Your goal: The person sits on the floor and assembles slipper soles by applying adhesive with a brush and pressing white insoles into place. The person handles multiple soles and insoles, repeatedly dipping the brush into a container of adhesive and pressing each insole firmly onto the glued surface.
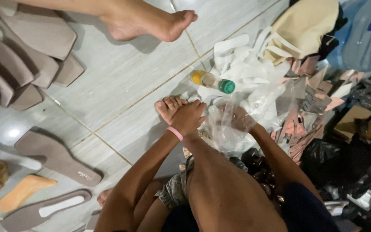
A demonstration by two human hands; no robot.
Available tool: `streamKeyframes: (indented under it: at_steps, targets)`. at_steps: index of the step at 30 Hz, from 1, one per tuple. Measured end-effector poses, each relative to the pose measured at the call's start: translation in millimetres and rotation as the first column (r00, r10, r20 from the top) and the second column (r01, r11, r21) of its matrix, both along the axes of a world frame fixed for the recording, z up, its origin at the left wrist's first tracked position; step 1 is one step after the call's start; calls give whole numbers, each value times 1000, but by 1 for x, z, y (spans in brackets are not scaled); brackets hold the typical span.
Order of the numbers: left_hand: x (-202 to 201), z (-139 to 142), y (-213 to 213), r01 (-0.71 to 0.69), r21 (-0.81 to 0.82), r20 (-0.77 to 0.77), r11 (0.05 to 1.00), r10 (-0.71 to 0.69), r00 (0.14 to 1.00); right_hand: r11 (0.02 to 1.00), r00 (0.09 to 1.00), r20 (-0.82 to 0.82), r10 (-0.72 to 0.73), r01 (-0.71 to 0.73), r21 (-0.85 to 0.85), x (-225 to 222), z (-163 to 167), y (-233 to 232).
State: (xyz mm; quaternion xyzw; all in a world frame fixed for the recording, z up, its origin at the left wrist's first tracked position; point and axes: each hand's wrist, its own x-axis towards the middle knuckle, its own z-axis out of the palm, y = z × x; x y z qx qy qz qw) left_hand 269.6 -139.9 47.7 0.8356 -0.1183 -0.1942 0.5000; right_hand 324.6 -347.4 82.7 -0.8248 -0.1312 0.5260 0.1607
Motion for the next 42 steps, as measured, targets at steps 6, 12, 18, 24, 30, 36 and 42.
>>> streamKeyframes:
  at_steps: [6, 12, 18, 24, 30, 36, 42]
  targets:
    - [0, 1, 3, -23, 14, -13, 1000, 24, 1000, 983, 983, 139, -120, 99, 153, 2, 2, -37]
    - [-2, -2, -4, -61, 27, 47, 998, 59, 997, 345, 441, -295, -848, 881, 325, -2, 6, -105]
    - [-2, -7, -11, -48, 30, 46, 998, 46, 998, 142, 237, -220, -946, 916, 374, 2, 16, -137]
    - [-4, -14, -18, -29, 107, 40, 994, 25, 999, -122, -25, -186, -982, 837, 534, 12, 43, -164]
    - [-3, -16, -24, -29, 65, 5, 997, 29, 1000, -382, -223, -330, -917, 729, 568, 9, 58, -195]
    - [0, -14, -28, -17, 75, -63, 997, 22, 998, -346, -122, -387, -914, 733, 586, 8, 50, -206]
    - [0, -16, -31, -67, 11, -1, 998, 67, 998, -1, 86, -209, -974, 924, 384, 7, 41, -183]
